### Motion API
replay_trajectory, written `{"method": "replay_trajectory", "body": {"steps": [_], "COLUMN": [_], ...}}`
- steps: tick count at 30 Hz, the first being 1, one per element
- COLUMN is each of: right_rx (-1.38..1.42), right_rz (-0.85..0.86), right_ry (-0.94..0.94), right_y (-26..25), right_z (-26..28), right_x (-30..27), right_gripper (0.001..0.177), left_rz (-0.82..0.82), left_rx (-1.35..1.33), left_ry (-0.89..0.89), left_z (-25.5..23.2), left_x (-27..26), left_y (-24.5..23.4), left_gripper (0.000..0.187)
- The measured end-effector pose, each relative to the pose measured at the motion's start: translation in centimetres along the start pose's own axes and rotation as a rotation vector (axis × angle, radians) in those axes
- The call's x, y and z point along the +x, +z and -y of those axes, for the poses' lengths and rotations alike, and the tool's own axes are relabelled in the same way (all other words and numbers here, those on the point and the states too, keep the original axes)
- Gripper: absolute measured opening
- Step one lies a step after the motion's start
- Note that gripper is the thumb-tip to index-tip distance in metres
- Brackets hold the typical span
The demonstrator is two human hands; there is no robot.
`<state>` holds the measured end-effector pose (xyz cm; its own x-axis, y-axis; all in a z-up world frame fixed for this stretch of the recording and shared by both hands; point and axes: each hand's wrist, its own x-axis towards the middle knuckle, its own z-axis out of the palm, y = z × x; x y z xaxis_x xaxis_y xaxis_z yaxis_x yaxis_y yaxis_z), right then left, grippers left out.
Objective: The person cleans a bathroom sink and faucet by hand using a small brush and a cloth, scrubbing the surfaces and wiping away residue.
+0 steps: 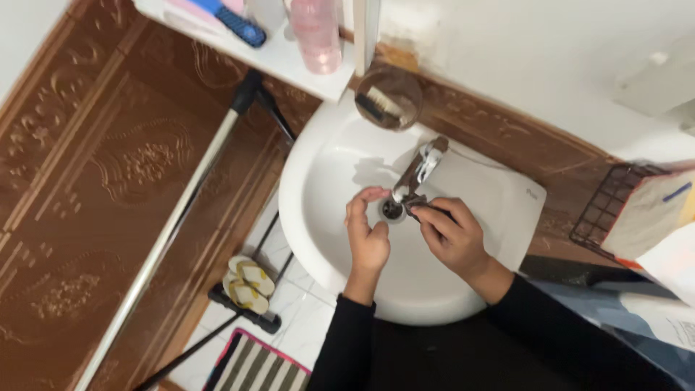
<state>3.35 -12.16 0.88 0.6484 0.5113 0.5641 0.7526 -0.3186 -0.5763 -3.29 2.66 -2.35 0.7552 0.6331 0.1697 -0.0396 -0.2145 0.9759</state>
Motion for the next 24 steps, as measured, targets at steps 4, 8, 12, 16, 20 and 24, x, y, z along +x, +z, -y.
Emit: {"method": "replay_trajectory", "body": {"steps": [4,8,12,16,20,24], "right_rx": [-0.037,-0.103,-0.118,0.053,0.372,0.242], "right_rz": [-0.005,0.149,0.122,0.108,0.249,0.159], "right_ry": [-0.141,-0.183,0.075,0.214,0.009,-0.034], "right_y": [2.2,2.2,1.1,1.4,1.3,-0.9], "right_z": [0.7,0.8,-0.8,1.4,2.7,1.6], "right_x": [2.6,1.0,-0.4,-2.3,-0.6,1.6], "right_gripper": [0.03,0.031,0.033,0.047,0.061,0.057], "left_rz": [-0.008,0.022,-0.13,0.008,-0.084,-0.137], "left_rx": [-0.138,-0.121,-0.029,-0.248,-0.57,-0.216], "left_ry": [-0.034,-0.049,0.039,-0.227,-0.356,-0.248], "left_z": [0.6,0.0,-2.1,-3.7,-2.2,-1.0], "left_x": [0.7,0.4,-1.4,-5.0,-4.0,-0.3], "left_y": [0.1,-0.7,-1.1,1.1,0.6,-2.7], "left_gripper": [0.061,0.057,0.043,0.038,0.046,0.042]}}
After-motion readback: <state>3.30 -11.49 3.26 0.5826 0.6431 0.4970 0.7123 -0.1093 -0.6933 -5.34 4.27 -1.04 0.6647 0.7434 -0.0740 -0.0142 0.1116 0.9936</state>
